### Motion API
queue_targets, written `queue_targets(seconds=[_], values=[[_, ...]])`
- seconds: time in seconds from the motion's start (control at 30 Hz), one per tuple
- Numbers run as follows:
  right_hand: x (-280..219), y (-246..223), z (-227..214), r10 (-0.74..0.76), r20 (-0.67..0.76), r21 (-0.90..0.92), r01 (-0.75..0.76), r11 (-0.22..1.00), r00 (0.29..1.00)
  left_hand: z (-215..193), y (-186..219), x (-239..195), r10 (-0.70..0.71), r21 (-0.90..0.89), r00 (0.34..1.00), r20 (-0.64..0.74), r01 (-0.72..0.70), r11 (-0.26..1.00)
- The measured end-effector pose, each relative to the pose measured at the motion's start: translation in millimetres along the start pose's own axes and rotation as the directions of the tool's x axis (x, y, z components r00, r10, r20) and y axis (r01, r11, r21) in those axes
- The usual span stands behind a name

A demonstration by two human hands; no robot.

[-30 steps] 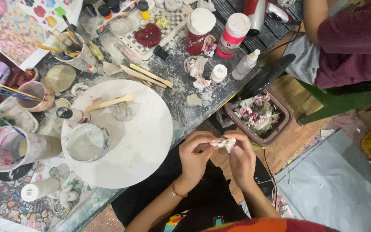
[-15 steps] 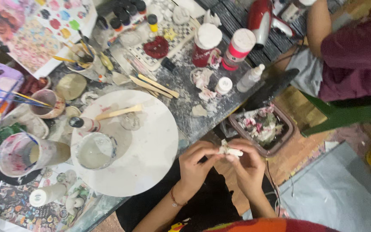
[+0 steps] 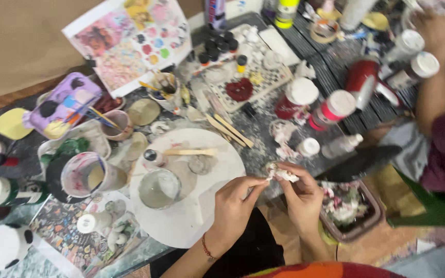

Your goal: The person paints a small yellow clay figurine with a brush, then cleans their hands with a tissue and hand sanitizer. They then pick up a yellow clay bowl, apply a clear liquid with a brush, and dry it with a hair dryer.

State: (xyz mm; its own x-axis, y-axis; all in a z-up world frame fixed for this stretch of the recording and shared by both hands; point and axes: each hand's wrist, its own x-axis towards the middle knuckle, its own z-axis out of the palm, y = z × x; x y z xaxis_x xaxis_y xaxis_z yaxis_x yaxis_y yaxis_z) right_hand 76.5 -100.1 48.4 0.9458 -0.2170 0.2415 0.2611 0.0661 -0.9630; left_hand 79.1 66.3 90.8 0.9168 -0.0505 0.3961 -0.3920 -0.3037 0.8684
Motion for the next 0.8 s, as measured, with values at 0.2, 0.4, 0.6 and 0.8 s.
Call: queue_targets(seconds=[0.2, 0.4, 0.6, 0.8], values=[[49.7, -15.8, 26.1, -0.121, 0.187, -0.685, 0.218, 0.696, 0.975, -40.7, 19.4, 33.0, 0.117, 0.218, 0.990, 0.081, -0.132, 0.967], [81.9, -27.3, 56.8, -0.095, 0.445, -0.805, 0.444, 0.393, 0.890, -118.2, 47.0, 35.7, 0.086, 0.278, 0.970, 0.229, -0.150, 0.949], [99.7, -87.3, 129.3, -0.122, 0.623, -0.623, 0.584, 0.520, 0.773, -234.0, 54.9, 32.7, -0.058, 0.349, 0.993, 0.101, 0.019, 0.937], [112.9, -122.9, 257.9, -0.193, 0.909, -0.217, 0.814, 0.538, 0.370, -382.2, 10.5, 55.9, -0.312, 0.525, 0.923, -0.224, 0.384, 0.759]])
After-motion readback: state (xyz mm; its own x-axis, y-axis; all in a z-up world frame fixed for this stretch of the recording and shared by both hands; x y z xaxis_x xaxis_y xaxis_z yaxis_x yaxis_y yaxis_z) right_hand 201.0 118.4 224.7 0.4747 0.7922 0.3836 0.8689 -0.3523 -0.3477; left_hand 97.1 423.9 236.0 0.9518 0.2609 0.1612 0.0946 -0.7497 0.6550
